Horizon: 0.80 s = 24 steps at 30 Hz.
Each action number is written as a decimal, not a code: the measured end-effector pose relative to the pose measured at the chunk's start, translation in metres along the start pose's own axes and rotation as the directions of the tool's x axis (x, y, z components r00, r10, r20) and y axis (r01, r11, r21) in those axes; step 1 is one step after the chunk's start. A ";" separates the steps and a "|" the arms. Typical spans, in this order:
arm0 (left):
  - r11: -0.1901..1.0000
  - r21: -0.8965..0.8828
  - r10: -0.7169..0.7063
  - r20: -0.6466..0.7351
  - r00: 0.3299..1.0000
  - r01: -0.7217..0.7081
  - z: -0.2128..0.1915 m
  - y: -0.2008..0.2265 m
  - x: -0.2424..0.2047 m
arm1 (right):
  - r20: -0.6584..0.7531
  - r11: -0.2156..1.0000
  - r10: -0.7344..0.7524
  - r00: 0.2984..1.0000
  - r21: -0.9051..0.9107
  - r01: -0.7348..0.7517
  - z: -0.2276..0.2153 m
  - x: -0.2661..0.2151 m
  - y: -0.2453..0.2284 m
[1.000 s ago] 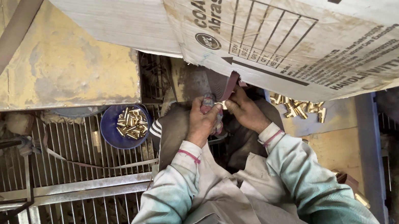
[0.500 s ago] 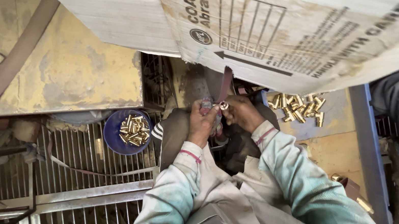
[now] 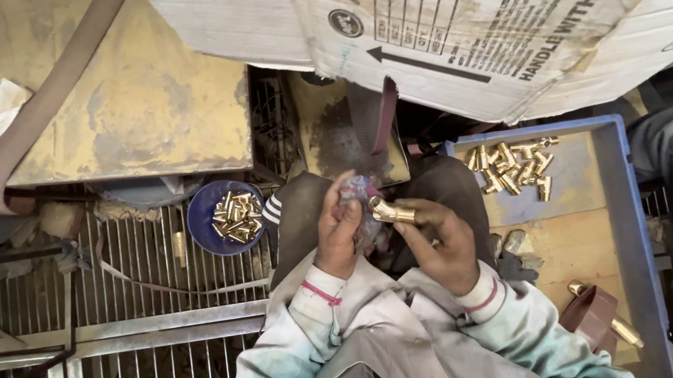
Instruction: The person sits on the floor and repeatedly picks up small brass-colored metal parts from a blue tray. They hold each part with a cloth and rub it against a moving belt sander to polish the surface, then place the finished part into a blue bowl. The process is repeated for multiple parts.
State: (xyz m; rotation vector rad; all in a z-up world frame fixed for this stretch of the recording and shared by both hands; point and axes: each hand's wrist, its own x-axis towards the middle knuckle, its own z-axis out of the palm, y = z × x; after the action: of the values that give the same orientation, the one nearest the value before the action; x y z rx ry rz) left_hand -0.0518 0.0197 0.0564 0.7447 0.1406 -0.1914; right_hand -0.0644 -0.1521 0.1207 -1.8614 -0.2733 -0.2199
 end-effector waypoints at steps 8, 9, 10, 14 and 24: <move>0.995 -0.012 -0.091 0.280 0.956 0.098 -0.031 -0.005 -0.034 | 0.102 0.936 -0.315 0.944 -0.133 0.327 0.012 -0.009 -0.041; 0.998 0.001 -0.063 0.271 0.961 0.065 -0.037 -0.007 -0.036 | 0.117 0.959 -0.252 0.961 -0.106 0.264 0.015 -0.012 -0.042; 1.000 0.015 -0.029 0.258 0.966 0.027 -0.043 -0.006 -0.039 | 0.138 0.976 -0.192 0.972 -0.076 0.204 0.018 -0.014 -0.042; 0.997 0.075 -0.007 -0.095 0.995 0.014 -0.070 0.005 -0.057 | 0.265 0.995 0.085 0.961 -0.074 -0.068 0.022 -0.020 -0.033; 0.979 0.188 0.178 -0.572 0.800 -0.083 -0.095 0.055 -0.091 | 0.320 0.968 0.044 0.946 -0.247 0.039 0.005 -0.028 -0.001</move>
State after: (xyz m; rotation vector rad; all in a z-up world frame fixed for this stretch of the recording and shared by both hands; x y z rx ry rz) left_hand -0.1340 0.1357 0.0412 0.9491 0.6735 0.1741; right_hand -0.0919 -0.1492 0.1121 -2.1482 -0.4875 0.0599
